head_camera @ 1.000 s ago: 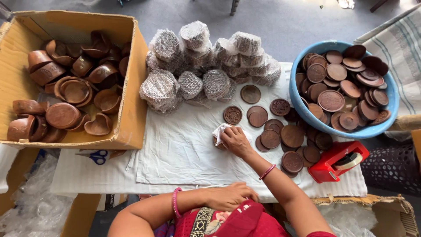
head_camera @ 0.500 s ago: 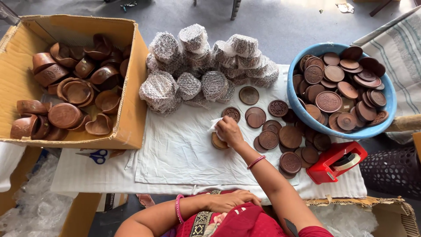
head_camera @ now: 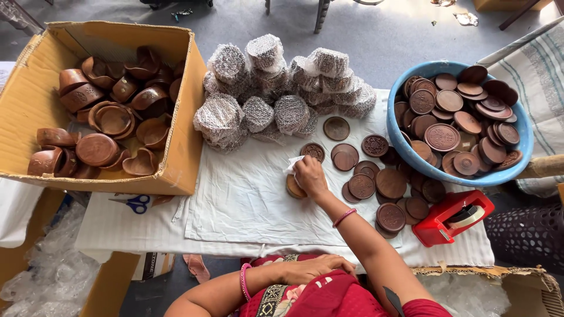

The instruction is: The person wipes small clay bowls and circular clay plates with a white cloth, then wraps them in bubble wrap and secures the packaging with tape.

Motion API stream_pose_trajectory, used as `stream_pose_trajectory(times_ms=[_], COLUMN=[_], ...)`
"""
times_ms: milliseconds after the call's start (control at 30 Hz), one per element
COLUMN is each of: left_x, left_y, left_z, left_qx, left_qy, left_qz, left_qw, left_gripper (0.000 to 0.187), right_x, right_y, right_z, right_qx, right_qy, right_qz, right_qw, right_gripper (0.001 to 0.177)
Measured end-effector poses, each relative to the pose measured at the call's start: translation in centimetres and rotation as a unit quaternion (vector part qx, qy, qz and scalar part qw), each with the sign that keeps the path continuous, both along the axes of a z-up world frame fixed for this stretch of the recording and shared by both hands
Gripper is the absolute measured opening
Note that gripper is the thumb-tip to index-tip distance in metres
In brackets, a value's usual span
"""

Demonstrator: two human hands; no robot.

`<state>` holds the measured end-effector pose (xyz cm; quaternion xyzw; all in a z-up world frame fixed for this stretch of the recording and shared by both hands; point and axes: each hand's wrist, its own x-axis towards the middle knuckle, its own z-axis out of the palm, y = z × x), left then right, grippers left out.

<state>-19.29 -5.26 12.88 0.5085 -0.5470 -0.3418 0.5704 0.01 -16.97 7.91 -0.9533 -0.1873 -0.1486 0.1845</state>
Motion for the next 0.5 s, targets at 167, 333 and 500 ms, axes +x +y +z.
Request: stream_pose_trajectory(times_ms=[167, 333, 500], left_x=[0.0, 0.2, -0.8], left_y=[0.6, 0.4, 0.2], left_z=[2.5, 7.5, 4.1], left_qx=[-0.002, 0.112, 0.095], left_qy=[0.027, 0.057, 0.041], left_qz=[-0.005, -0.02, 0.027], left_qw=[1.0, 0.992, 0.994], left_gripper=[0.055, 0.075, 0.07], right_x=[-2.2, -0.4, -1.6], right_y=[0.4, -0.5, 0.2], right_z=[0.4, 0.8, -0.2], right_qx=[0.054, 0.084, -0.022], right_qy=[-0.022, 0.015, 0.026], right_qz=[0.186, 0.099, 0.048], right_qw=[0.981, 0.991, 0.998], right_gripper=[0.017, 0.015, 0.016])
